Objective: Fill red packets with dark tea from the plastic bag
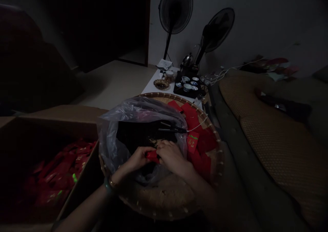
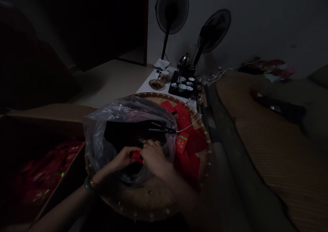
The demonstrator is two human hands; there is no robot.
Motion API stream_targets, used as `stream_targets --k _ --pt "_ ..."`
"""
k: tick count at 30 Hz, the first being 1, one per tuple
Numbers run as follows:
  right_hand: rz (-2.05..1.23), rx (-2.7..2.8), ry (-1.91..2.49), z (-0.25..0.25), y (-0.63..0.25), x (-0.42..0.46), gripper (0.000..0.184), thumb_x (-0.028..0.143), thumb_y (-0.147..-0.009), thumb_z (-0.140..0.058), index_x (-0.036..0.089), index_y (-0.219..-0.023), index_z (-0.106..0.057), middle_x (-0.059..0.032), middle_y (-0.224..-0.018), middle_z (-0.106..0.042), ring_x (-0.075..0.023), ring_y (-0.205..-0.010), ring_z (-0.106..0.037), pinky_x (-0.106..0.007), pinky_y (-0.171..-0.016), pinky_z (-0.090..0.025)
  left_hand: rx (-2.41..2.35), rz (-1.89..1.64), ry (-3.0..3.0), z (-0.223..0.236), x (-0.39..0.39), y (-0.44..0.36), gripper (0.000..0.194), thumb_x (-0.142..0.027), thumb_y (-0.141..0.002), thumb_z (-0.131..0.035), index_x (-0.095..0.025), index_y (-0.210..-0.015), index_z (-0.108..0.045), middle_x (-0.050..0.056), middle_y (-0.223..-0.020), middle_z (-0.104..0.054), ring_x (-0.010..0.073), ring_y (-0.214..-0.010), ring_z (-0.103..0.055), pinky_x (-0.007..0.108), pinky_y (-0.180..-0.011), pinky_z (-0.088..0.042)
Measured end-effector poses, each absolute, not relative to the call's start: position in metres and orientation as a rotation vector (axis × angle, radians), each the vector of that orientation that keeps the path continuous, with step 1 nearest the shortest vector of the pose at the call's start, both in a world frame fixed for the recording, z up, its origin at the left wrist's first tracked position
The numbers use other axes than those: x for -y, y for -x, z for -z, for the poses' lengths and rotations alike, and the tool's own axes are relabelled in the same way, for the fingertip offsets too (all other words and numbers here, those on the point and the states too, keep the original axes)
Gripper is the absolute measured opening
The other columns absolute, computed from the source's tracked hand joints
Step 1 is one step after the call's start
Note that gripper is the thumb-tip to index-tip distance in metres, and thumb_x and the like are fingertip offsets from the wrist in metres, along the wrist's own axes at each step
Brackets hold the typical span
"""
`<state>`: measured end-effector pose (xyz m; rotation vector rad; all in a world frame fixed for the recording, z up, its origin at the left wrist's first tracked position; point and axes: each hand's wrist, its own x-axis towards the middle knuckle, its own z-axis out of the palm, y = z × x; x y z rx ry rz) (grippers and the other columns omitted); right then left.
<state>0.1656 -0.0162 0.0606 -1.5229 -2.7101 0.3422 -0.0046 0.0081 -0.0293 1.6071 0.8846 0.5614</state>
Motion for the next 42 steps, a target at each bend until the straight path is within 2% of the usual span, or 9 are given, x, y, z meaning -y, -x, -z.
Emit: stream_targets --k 4,9,16,19,23,32,38,42 --pt "-0.414 2.638 1.436 -0.064 -0.171 0.013 0.011 0.021 -0.077 -0.059 0.019 -0.085 -0.068 -0.0064 -0.087 -0.065 -0.0205 -0.092 -0.052 -0.033 -0.078 -0.04 -0.864 -0.567 -1.572 0.03 -0.009 0.005 0.02 -0.02 -0.067 -0.064 -0.009 -0.083 -0.063 0.0 -0.073 -0.058 0.0108 -0.068 -0.049 0.02 -0.065 -0.04" --pt "-0.536 2.53 1.343 -0.067 -0.183 0.013 0.015 0.022 -0.081 -0.057 0.02 -0.091 -0.067 -0.0035 -0.089 -0.065 -0.0165 -0.092 -0.053 -0.028 -0.079 -0.039 -0.855 -0.564 -1.529 0.03 -0.009 0.004 0.02 -0.025 -0.068 -0.065 -0.008 -0.078 -0.06 -0.001 -0.067 -0.053 0.0094 -0.063 -0.045 0.02 -0.062 -0.039" --pt "-0.548 2.39 1.374 -0.056 -0.18 0.011 0.01 0.023 -0.076 -0.06 0.018 -0.068 -0.064 -0.0025 -0.075 -0.062 -0.0147 -0.079 -0.053 -0.025 -0.068 -0.04 -0.84 -0.555 -1.539 0.029 -0.009 0.004 0.019 -0.025 -0.068 -0.065 -0.009 -0.074 -0.058 -0.002 -0.064 -0.05 0.0084 -0.061 -0.042 0.019 -0.06 -0.037" --pt "-0.616 2.363 1.304 -0.051 -0.183 0.01 0.005 0.018 -0.074 -0.061 0.019 -0.073 -0.065 -0.0013 -0.078 -0.064 -0.0143 -0.082 -0.053 -0.024 -0.073 -0.04 -0.842 -0.556 -1.553 0.029 -0.009 0.004 0.018 -0.025 -0.068 -0.065 -0.009 -0.072 -0.057 -0.002 -0.064 -0.05 0.0084 -0.06 -0.042 0.02 -0.06 -0.037" --pt "-0.652 2.303 1.238 -0.051 -0.185 0.009 0.007 0.016 -0.073 -0.059 0.019 -0.075 -0.065 -0.0007 -0.081 -0.065 -0.015 -0.087 -0.054 -0.026 -0.077 -0.042 -0.83 -0.549 -1.531 0.029 -0.01 0.004 0.018 -0.024 -0.066 -0.065 -0.009 -0.074 -0.058 -0.002 -0.064 -0.05 0.0088 -0.061 -0.042 0.02 -0.061 -0.037" --pt "-0.678 2.068 1.217 -0.048 -0.184 0.009 0.009 0.011 -0.068 -0.058 0.018 -0.073 -0.062 -0.0014 -0.079 -0.064 -0.0145 -0.081 -0.055 -0.026 -0.074 -0.043 -0.826 -0.554 -1.484 0.025 -0.009 0.003 0.019 -0.024 -0.065 -0.065 -0.011 -0.076 -0.058 -0.002 -0.067 -0.052 0.009 -0.062 -0.043 0.019 -0.062 -0.038" --pt "-0.732 2.127 1.272 -0.047 -0.182 0.01 0.011 0.008 -0.065 -0.057 0.017 -0.071 -0.06 -0.0011 -0.078 -0.062 -0.0147 -0.08 -0.054 -0.026 -0.073 -0.042 -0.83 -0.536 -1.515 0.026 -0.008 0.004 0.017 -0.024 -0.065 -0.064 -0.01 -0.071 -0.055 -0.003 -0.063 -0.047 0.0083 -0.061 -0.04 0.018 -0.058 -0.036" --pt "-0.701 2.184 1.321 -0.049 -0.182 0.01 0.014 0.008 -0.065 -0.056 0.018 -0.074 -0.06 -0.0016 -0.078 -0.061 -0.0151 -0.081 -0.054 -0.026 -0.074 -0.042 -0.824 -0.518 -1.518 0.029 -0.008 0.004 0.018 -0.025 -0.066 -0.064 -0.011 -0.074 -0.057 -0.003 -0.064 -0.049 0.0088 -0.061 -0.041 0.019 -0.06 -0.037"
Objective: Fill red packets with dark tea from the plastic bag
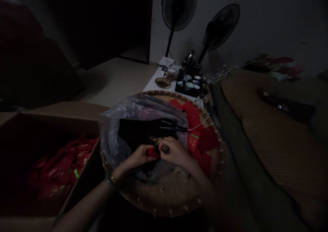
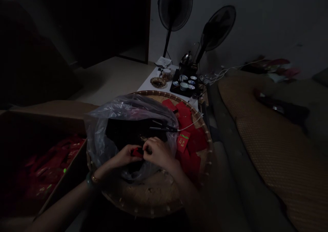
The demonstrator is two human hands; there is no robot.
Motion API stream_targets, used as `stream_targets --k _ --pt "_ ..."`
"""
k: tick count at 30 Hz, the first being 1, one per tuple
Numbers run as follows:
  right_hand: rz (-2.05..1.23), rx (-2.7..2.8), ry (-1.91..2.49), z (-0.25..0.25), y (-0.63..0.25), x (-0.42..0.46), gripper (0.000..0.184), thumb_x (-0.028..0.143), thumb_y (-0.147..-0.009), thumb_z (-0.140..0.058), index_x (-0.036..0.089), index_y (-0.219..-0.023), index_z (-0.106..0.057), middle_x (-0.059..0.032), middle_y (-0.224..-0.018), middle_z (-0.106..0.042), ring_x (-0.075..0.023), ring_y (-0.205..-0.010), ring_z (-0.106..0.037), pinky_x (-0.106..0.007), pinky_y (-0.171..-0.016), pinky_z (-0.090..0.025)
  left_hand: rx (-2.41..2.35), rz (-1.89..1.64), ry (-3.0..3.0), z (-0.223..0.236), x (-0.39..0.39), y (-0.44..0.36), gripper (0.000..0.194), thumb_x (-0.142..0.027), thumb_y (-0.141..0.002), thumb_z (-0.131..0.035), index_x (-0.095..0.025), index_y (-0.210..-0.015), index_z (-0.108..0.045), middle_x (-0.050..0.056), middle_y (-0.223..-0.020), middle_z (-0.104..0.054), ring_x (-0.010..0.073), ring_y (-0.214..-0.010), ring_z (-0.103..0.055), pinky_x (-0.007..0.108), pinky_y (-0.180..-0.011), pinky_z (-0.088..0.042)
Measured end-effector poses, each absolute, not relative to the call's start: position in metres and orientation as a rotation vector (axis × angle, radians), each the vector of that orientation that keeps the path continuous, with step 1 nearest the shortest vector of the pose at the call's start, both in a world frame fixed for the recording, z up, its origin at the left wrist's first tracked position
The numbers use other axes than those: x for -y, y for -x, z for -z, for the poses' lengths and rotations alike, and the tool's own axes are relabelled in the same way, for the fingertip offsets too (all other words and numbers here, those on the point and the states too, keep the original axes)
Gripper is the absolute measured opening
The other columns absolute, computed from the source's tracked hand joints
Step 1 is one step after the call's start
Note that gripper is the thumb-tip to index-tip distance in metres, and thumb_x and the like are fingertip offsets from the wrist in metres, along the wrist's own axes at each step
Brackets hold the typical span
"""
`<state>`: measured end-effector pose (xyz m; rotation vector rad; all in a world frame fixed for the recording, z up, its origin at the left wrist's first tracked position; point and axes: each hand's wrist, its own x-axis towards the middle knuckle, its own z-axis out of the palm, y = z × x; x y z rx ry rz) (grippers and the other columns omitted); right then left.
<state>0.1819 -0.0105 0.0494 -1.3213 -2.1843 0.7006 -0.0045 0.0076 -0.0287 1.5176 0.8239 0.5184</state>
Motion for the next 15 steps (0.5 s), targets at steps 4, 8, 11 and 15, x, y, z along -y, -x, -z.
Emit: stream_targets --k 4,8,11,15 --pt "-0.701 2.327 1.261 -0.0543 -0.1831 0.0099 0.022 0.012 -0.073 -0.056 0.02 -0.092 -0.065 -0.0029 -0.094 -0.064 -0.0157 -0.093 -0.055 -0.028 -0.082 -0.041 -0.839 -0.527 -1.53 0.031 -0.0077 0.0036 0.018 -0.026 -0.066 -0.063 -0.01 -0.074 -0.057 -0.003 -0.063 -0.048 0.0084 -0.059 -0.04 0.019 -0.059 -0.036" --pt "-0.67 2.689 1.388 -0.0572 -0.1785 0.0087 0.017 0.022 -0.073 -0.063 0.02 -0.089 -0.068 -0.0056 -0.093 -0.065 -0.0206 -0.093 -0.056 -0.031 -0.079 -0.04 -0.844 -0.503 -1.608 0.0287 -0.0061 0.0023 0.019 -0.022 -0.065 -0.062 -0.011 -0.081 -0.06 -0.003 -0.068 -0.05 0.0089 -0.062 -0.042 0.018 -0.06 -0.036" --pt "-0.556 2.745 1.512 -0.0562 -0.1737 0.0071 0.011 0.019 -0.073 -0.061 0.018 -0.08 -0.069 -0.0068 -0.086 -0.065 -0.021 -0.088 -0.057 -0.031 -0.076 -0.04 -0.85 -0.472 -1.627 0.0268 -0.005 0.0023 0.017 -0.023 -0.066 -0.062 -0.011 -0.077 -0.059 -0.003 -0.067 -0.049 0.009 -0.062 -0.041 0.018 -0.059 -0.035" --pt "-0.585 2.541 1.374 -0.0549 -0.1755 0.0052 0.013 0.019 -0.079 -0.055 0.02 -0.075 -0.067 -0.0033 -0.083 -0.065 -0.0165 -0.089 -0.054 -0.028 -0.078 -0.039 -0.862 -0.47 -1.588 0.0285 -0.006 0.003 0.016 -0.023 -0.065 -0.062 -0.01 -0.072 -0.055 -0.004 -0.064 -0.044 0.0084 -0.061 -0.038 0.018 -0.059 -0.034"
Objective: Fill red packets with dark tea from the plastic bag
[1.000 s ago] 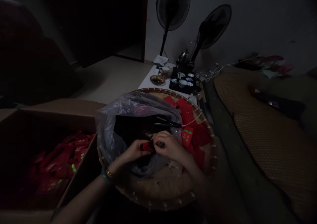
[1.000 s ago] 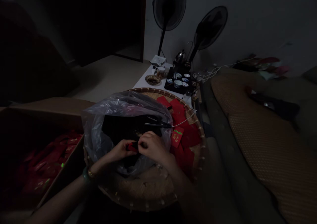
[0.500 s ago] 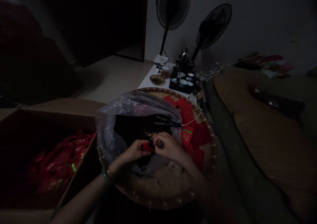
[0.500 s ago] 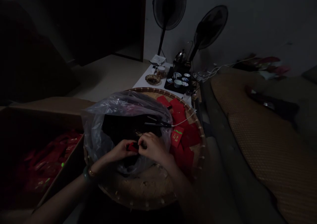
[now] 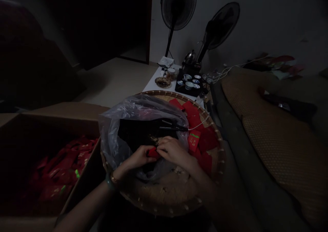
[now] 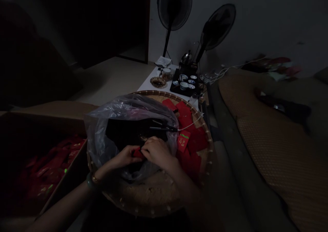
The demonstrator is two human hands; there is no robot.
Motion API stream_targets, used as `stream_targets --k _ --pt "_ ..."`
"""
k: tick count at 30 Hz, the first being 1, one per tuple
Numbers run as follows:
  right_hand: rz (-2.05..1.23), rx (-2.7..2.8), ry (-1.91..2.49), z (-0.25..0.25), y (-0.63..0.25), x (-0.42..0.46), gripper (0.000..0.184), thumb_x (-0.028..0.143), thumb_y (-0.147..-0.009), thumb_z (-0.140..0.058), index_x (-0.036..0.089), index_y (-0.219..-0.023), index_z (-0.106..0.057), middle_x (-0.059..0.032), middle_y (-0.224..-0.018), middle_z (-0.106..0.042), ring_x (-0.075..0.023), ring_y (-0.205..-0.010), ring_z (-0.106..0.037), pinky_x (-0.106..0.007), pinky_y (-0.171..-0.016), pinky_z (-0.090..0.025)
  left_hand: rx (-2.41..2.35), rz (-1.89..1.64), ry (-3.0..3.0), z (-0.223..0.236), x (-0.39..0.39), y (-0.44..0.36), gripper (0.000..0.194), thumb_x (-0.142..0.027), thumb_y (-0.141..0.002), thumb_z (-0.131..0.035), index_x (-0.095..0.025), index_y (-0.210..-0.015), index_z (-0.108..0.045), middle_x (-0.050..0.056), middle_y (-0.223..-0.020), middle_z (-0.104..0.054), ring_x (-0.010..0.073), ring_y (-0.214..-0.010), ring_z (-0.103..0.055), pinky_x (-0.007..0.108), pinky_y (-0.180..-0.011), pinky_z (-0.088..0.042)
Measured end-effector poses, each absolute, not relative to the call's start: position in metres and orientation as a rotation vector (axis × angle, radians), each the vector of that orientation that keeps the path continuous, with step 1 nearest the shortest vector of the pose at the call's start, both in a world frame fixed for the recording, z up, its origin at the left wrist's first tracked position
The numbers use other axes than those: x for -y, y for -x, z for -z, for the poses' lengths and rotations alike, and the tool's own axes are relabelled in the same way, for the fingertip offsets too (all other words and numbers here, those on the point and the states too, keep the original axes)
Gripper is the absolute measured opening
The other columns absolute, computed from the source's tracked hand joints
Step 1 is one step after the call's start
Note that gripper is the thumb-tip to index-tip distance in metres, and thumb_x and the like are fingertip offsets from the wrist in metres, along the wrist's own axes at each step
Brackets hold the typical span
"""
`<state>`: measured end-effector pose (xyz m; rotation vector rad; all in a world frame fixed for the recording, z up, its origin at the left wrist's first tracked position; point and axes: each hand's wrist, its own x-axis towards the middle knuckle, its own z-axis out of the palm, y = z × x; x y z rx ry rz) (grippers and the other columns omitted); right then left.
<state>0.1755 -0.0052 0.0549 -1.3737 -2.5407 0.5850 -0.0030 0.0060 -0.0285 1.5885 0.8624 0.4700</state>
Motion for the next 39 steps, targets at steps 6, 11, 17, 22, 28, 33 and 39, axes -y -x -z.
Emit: stream_targets --k 6,11,17,22,28,33,39 --pt "-0.679 2.208 1.378 -0.054 -0.182 0.005 0.006 0.014 -0.072 -0.057 0.017 -0.071 -0.061 -0.0018 -0.079 -0.062 -0.0141 -0.082 -0.053 -0.024 -0.072 -0.04 -0.868 -0.485 -1.533 0.028 -0.007 0.002 0.017 -0.023 -0.064 -0.063 -0.011 -0.073 -0.055 -0.003 -0.064 -0.046 0.0085 -0.061 -0.038 0.018 -0.058 -0.035" --pt "-0.865 2.053 1.377 -0.049 -0.184 0.004 0.011 0.021 -0.08 -0.049 0.016 -0.077 -0.058 -0.0021 -0.077 -0.06 -0.0113 -0.069 -0.054 -0.021 -0.06 -0.038 -0.862 -0.5 -1.437 0.021 -0.006 0.001 0.021 -0.024 -0.062 -0.065 -0.011 -0.076 -0.057 -0.003 -0.065 -0.049 0.0083 -0.06 -0.039 0.019 -0.058 -0.035" --pt "-1.18 1.673 1.381 -0.034 -0.192 -0.005 0.018 0.03 -0.08 -0.048 0.015 -0.08 -0.059 -0.001 -0.069 -0.06 -0.0115 -0.061 -0.055 -0.022 -0.056 -0.041 -0.84 -0.505 -1.374 0.024 -0.006 0.002 0.027 -0.024 -0.061 -0.068 -0.01 -0.083 -0.059 -0.001 -0.071 -0.055 0.0095 -0.064 -0.046 0.02 -0.063 -0.038" --pt "-1.075 1.602 1.452 -0.026 -0.204 -0.008 0.024 0.031 -0.079 -0.05 0.014 -0.091 -0.062 -0.0045 -0.079 -0.063 -0.0139 -0.07 -0.058 -0.025 -0.063 -0.044 -0.863 -0.506 -1.344 0.026 -0.008 0.004 0.03 -0.025 -0.06 -0.069 -0.009 -0.083 -0.06 0.001 -0.072 -0.058 0.0106 -0.065 -0.049 0.022 -0.065 -0.04" --pt "-0.958 1.935 1.358 -0.033 -0.192 0.005 0.042 0.031 -0.072 -0.065 0.02 -0.111 -0.059 -0.0053 -0.097 -0.06 -0.0133 -0.078 -0.057 -0.024 -0.065 -0.044 -0.873 -0.555 -1.362 0.021 -0.007 0.002 0.028 -0.028 -0.06 -0.07 -0.01 -0.08 -0.061 0.001 -0.071 -0.059 0.011 -0.064 -0.049 0.023 -0.066 -0.041" --pt "-0.908 1.914 1.443 -0.027 -0.177 0.007 0.009 0.019 -0.07 -0.066 0.017 -0.078 -0.068 -0.0027 -0.076 -0.064 -0.0128 -0.071 -0.057 -0.023 -0.064 -0.043 -0.892 -0.603 -1.296 0.018 -0.006 0.001 0.037 -0.037 -0.059 -0.072 -0.01 -0.081 -0.063 0.001 -0.07 -0.06 0.0112 -0.062 -0.05 0.022 -0.063 -0.041" --pt "-1.19 1.741 1.436 -0.008 -0.184 -0.002 0.015 0.028 -0.071 -0.064 0.015 -0.076 -0.069 -0.0005 -0.062 -0.062 -0.0108 -0.054 -0.054 -0.021 -0.05 -0.039 -0.983 -0.65 -1.193 0.014 -0.009 0.003 0.049 -0.056 -0.068 -0.058 -0.008 -0.062 -0.063 -0.001 -0.051 -0.052 0.0077 -0.049 -0.042 0.019 -0.049 -0.033"
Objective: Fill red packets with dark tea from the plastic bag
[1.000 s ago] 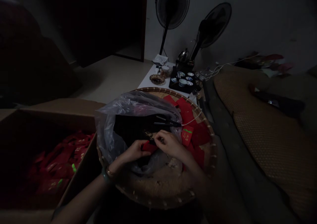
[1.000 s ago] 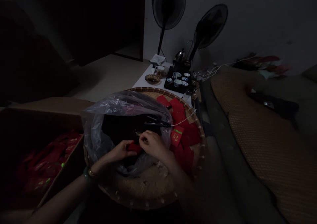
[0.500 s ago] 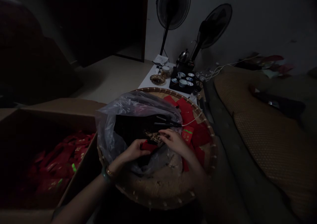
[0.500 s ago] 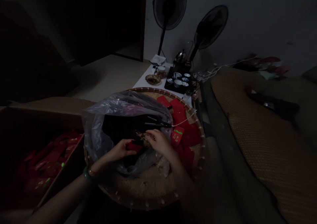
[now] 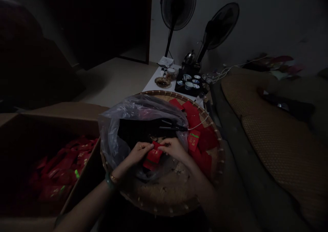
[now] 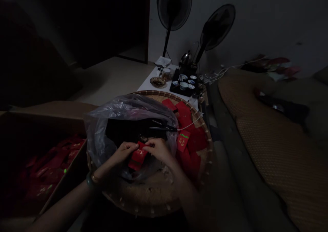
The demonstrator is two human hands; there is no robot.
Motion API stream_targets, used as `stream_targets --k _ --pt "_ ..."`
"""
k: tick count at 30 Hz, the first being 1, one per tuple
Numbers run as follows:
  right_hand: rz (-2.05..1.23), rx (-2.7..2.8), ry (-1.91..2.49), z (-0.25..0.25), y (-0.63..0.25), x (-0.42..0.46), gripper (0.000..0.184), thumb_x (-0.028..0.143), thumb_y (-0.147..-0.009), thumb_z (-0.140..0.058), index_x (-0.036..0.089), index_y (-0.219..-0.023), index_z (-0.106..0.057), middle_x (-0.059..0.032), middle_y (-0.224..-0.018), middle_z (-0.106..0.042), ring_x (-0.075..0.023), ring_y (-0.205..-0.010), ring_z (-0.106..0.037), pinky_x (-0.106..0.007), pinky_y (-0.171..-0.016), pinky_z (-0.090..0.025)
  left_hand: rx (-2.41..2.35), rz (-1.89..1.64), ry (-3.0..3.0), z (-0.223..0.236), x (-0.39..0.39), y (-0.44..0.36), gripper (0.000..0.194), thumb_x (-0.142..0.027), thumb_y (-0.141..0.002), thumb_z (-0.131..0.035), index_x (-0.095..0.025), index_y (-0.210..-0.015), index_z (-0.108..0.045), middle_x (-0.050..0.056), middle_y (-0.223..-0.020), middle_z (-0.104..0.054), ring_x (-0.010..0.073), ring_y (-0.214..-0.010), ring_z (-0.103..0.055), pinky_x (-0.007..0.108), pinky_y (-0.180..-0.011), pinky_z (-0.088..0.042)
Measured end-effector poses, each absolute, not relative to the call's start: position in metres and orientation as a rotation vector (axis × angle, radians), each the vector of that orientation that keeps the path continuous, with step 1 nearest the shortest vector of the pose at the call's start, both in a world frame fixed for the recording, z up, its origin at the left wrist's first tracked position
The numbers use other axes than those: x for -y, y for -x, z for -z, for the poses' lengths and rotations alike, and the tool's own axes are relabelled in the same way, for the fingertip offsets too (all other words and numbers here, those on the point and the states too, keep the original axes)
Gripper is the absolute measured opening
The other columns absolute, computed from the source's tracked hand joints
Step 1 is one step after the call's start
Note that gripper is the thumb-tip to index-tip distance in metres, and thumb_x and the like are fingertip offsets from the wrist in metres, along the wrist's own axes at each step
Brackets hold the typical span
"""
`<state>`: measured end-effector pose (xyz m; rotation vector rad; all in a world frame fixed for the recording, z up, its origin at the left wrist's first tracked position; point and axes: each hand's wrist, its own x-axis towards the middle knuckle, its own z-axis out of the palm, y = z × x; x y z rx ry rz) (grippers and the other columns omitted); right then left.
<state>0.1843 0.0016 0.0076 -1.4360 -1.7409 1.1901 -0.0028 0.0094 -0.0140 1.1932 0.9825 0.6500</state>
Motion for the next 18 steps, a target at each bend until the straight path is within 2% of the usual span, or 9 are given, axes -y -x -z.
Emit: stream_targets --k 2,4,7,10,13,15,18 --pt "-1.267 1.656 1.449 -0.001 -0.185 -0.003 0.018 0.03 -0.071 -0.064 0.014 -0.077 -0.068 0.0004 -0.057 -0.059 -0.0097 -0.047 -0.05 -0.021 -0.046 -0.037 -0.957 -0.661 -1.134 0.012 -0.009 0.001 0.046 -0.054 -0.065 -0.063 -0.008 -0.07 -0.064 0.0 -0.058 -0.057 0.0086 -0.053 -0.047 0.019 -0.052 -0.036" --pt "-1.314 1.595 1.438 0.002 -0.182 -0.004 0.019 0.03 -0.07 -0.064 0.013 -0.078 -0.068 0.0004 -0.056 -0.059 -0.0095 -0.046 -0.049 -0.021 -0.044 -0.037 -0.909 -0.645 -1.074 0.01 -0.008 -0.002 0.044 -0.044 -0.057 -0.073 -0.009 -0.082 -0.065 0.001 -0.068 -0.062 0.01 -0.059 -0.052 0.02 -0.057 -0.039" --pt "-1.314 1.588 1.419 0.002 -0.179 -0.009 0.019 0.03 -0.07 -0.063 0.014 -0.08 -0.067 -0.0013 -0.064 -0.063 -0.0111 -0.051 -0.053 -0.022 -0.048 -0.042 -0.877 -0.562 -0.964 0.007 -0.006 -0.006 0.05 -0.031 -0.047 -0.081 -0.009 -0.088 -0.063 0.003 -0.076 -0.065 0.0125 -0.064 -0.058 0.023 -0.063 -0.044" --pt "-0.942 1.713 1.48 -0.001 -0.186 -0.023 0.019 0.029 -0.078 -0.056 0.016 -0.087 -0.066 -0.0045 -0.083 -0.066 -0.0153 -0.074 -0.058 -0.027 -0.068 -0.047 -0.932 -0.563 -0.823 0.008 -0.008 -0.01 0.045 -0.031 -0.049 -0.081 -0.008 -0.083 -0.063 0.005 -0.072 -0.066 0.0154 -0.064 -0.062 0.026 -0.064 -0.046" --pt "-0.369 1.962 1.58 0.002 -0.203 -0.045 0.033 0.023 -0.079 -0.057 0.015 -0.111 -0.058 -0.0097 -0.111 -0.058 -0.0223 -0.106 -0.047 -0.037 -0.092 -0.038 -0.983 -0.63 -0.754 0.012 -0.013 -0.013 0.044 -0.03 -0.05 -0.081 -0.009 -0.085 -0.063 0.006 -0.073 -0.066 0.0164 -0.065 -0.063 0.025 -0.062 -0.047" --pt "-0.152 2.131 1.706 0.008 -0.213 -0.059 0.049 0.02 -0.075 -0.061 0.013 -0.122 -0.049 -0.0144 -0.119 -0.052 -0.0272 -0.113 -0.04 -0.043 -0.094 -0.033 -1.008 -0.659 -0.741 0.015 -0.018 -0.015 0.044 -0.03 -0.05 -0.081 -0.01 -0.085 -0.064 0.007 -0.074 -0.067 0.0172 -0.067 -0.063 0.025 -0.061 -0.047" --pt "-0.042 2.323 1.813 0.017 -0.222 -0.073 0.055 0.018 -0.074 -0.063 0.011 -0.126 -0.045 -0.0172 -0.113 -0.053 -0.0287 -0.107 -0.042 -0.044 -0.09 -0.034 -1.037 -0.696 -0.716 0.019 -0.024 -0.019 0.047 -0.032 -0.048 -0.081 -0.01 -0.086 -0.063 0.007 -0.075 -0.067 0.0178 -0.066 -0.063 0.027 -0.06 -0.049"
